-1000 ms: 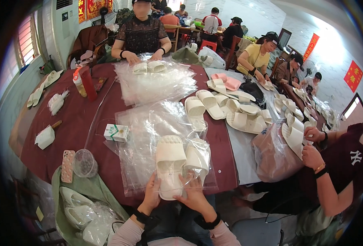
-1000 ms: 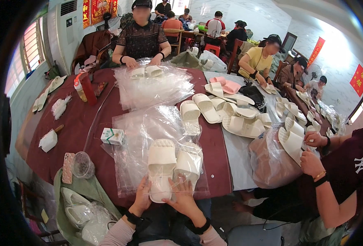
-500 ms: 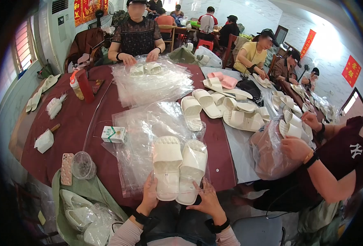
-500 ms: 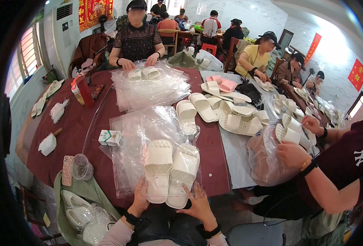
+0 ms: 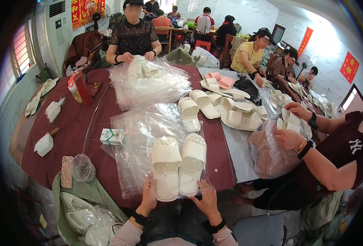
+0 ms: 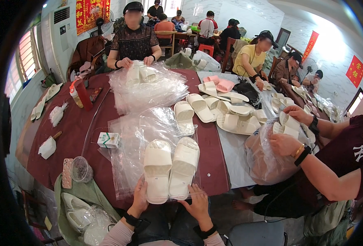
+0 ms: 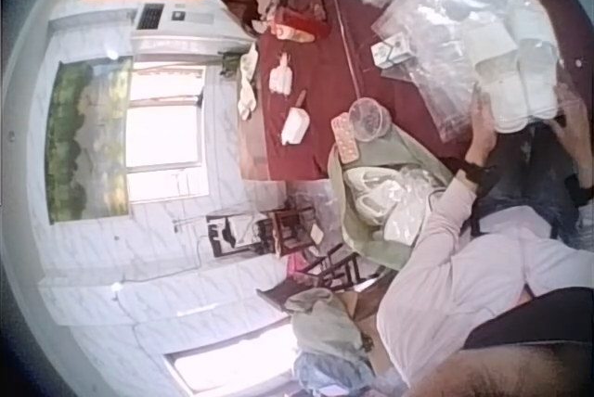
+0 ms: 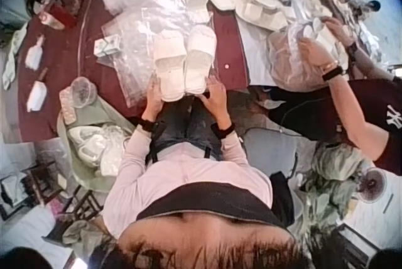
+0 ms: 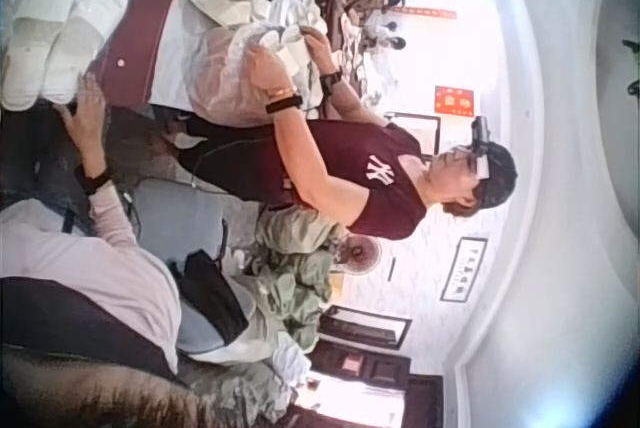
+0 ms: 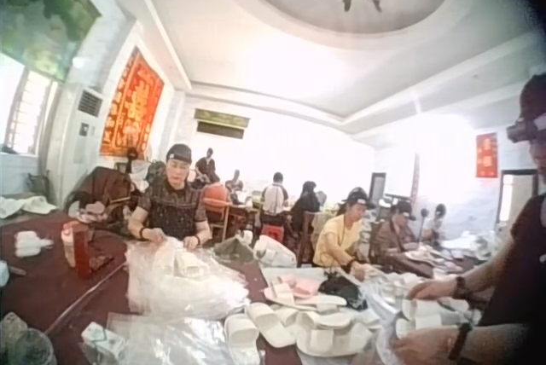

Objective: Sorting white footwear components and packing them into plastic bags at a manufacturing table.

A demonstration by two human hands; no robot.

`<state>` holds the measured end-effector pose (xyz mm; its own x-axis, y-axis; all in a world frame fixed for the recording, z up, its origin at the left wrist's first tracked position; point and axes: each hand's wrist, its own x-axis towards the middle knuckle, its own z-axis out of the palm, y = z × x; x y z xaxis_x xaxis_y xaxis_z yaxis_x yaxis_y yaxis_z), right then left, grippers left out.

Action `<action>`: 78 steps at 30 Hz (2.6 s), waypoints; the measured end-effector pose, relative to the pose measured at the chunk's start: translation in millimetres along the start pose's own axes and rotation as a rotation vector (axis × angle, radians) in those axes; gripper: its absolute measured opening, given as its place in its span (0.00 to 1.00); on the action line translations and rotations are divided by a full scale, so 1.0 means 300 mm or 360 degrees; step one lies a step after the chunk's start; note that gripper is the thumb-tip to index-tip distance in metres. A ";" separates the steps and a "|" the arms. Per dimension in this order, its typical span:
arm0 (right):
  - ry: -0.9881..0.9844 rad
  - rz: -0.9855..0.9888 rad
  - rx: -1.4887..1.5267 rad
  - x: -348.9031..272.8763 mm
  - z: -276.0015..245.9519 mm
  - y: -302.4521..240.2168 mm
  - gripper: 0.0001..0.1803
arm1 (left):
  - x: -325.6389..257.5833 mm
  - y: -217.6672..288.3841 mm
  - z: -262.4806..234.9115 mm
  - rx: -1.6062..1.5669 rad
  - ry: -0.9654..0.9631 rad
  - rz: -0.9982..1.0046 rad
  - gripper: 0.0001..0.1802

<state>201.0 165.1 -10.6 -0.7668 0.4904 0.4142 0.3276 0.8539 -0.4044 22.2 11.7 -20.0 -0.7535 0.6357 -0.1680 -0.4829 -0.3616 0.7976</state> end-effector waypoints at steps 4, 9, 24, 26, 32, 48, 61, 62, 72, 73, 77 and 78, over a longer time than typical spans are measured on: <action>-0.0033 -0.0033 -0.0057 0.004 0.000 -0.004 0.36 | -0.002 0.003 0.007 -0.0001 -0.0045 0.0015 0.26; 0.0052 -0.0085 -0.0095 0.011 0.002 0.015 0.28 | -0.012 0.034 0.029 -0.0057 -0.0115 -0.0001 0.27; 0.0244 0.0237 -0.0479 0.056 0.012 -0.122 0.21 | 0.004 0.020 0.004 0.0325 -0.0291 0.0260 0.31; 0.0274 0.0200 -0.0427 0.025 0.040 -0.136 0.27 | 0.000 0.011 0.010 0.0271 -0.0270 0.0250 0.31; -0.0191 -0.0305 0.0324 0.083 0.025 -0.223 0.36 | -0.014 0.020 0.021 0.0142 -0.0218 0.0209 0.30; 0.0338 -0.0294 0.0096 0.193 0.118 -0.227 0.36 | -0.026 -0.032 -0.034 0.0356 -0.0190 -0.0031 0.27; 0.0080 0.0342 0.0403 0.223 0.161 -0.233 0.33 | -0.046 -0.027 -0.016 0.0635 -0.0393 0.0135 0.35; 0.0282 -0.0011 0.0175 0.208 0.157 -0.219 0.31 | -0.052 -0.025 -0.016 0.0665 -0.0381 0.0115 0.35; 0.0085 -0.0980 0.0402 0.094 -0.145 -0.322 0.27 | -0.071 -0.039 -0.004 0.0328 -0.0264 0.0146 0.33; 0.0137 -0.0944 0.0411 0.088 -0.175 -0.316 0.30 | -0.079 -0.029 0.007 0.0330 -0.0262 0.0147 0.33; 0.0346 -0.0580 0.0062 0.136 -0.258 -0.296 0.34 | -0.112 0.019 0.034 0.0510 -0.0213 0.0166 0.32; 0.0178 -0.0478 -0.0090 0.148 -0.251 -0.267 0.40 | -0.123 0.033 0.040 0.0622 -0.0243 0.0223 0.31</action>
<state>182.2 131.4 101.4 -0.7694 0.2283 0.5965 0.1285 0.9702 -0.2056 50.5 -7.2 1.1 -0.7108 0.7031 0.0216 -0.1534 -0.1849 0.9707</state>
